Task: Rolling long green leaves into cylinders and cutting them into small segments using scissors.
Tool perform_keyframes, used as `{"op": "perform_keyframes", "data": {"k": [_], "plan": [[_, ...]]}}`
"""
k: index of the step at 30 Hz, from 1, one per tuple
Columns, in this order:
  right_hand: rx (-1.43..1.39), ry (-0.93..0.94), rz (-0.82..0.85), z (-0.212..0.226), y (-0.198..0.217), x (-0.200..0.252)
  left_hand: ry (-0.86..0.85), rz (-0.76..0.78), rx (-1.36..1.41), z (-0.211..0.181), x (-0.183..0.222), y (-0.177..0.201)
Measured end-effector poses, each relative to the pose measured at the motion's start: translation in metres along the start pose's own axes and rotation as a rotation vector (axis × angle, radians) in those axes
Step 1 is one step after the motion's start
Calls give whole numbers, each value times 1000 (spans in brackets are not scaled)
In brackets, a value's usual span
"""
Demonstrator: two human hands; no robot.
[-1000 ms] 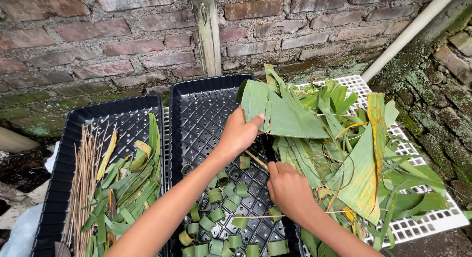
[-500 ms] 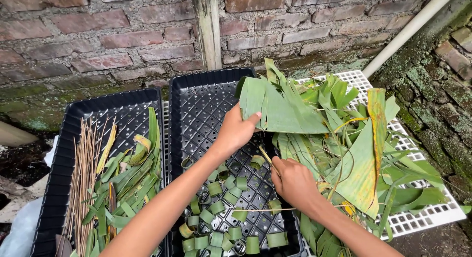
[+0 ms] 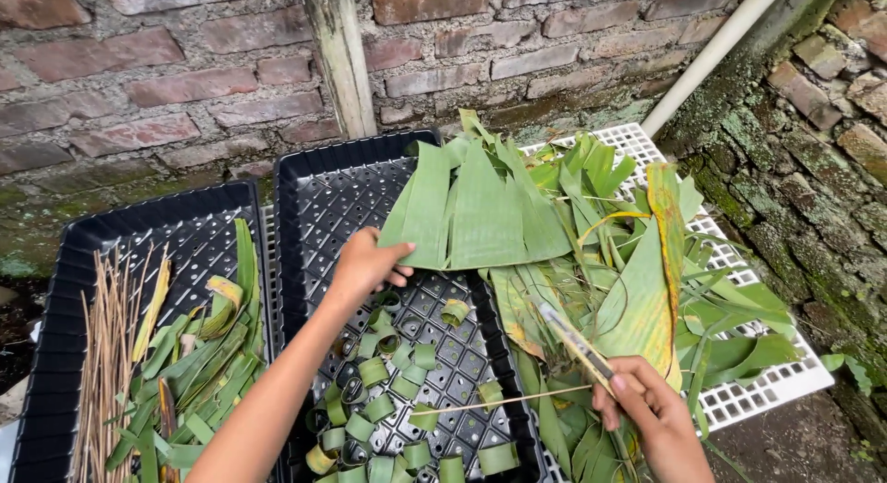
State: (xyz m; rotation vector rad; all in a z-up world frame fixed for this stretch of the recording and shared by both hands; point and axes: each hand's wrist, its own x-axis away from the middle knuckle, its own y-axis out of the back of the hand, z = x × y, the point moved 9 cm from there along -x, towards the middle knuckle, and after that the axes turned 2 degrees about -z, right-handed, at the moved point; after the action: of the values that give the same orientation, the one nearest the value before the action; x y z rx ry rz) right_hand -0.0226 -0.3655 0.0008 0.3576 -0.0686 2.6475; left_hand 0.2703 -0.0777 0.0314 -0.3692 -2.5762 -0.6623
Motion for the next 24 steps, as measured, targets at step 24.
{"op": "perform_keyframes", "data": {"k": [24], "plan": [[648,381,-431,3,45,-48,-1675,-216,-1043,-111,30,-227]]}}
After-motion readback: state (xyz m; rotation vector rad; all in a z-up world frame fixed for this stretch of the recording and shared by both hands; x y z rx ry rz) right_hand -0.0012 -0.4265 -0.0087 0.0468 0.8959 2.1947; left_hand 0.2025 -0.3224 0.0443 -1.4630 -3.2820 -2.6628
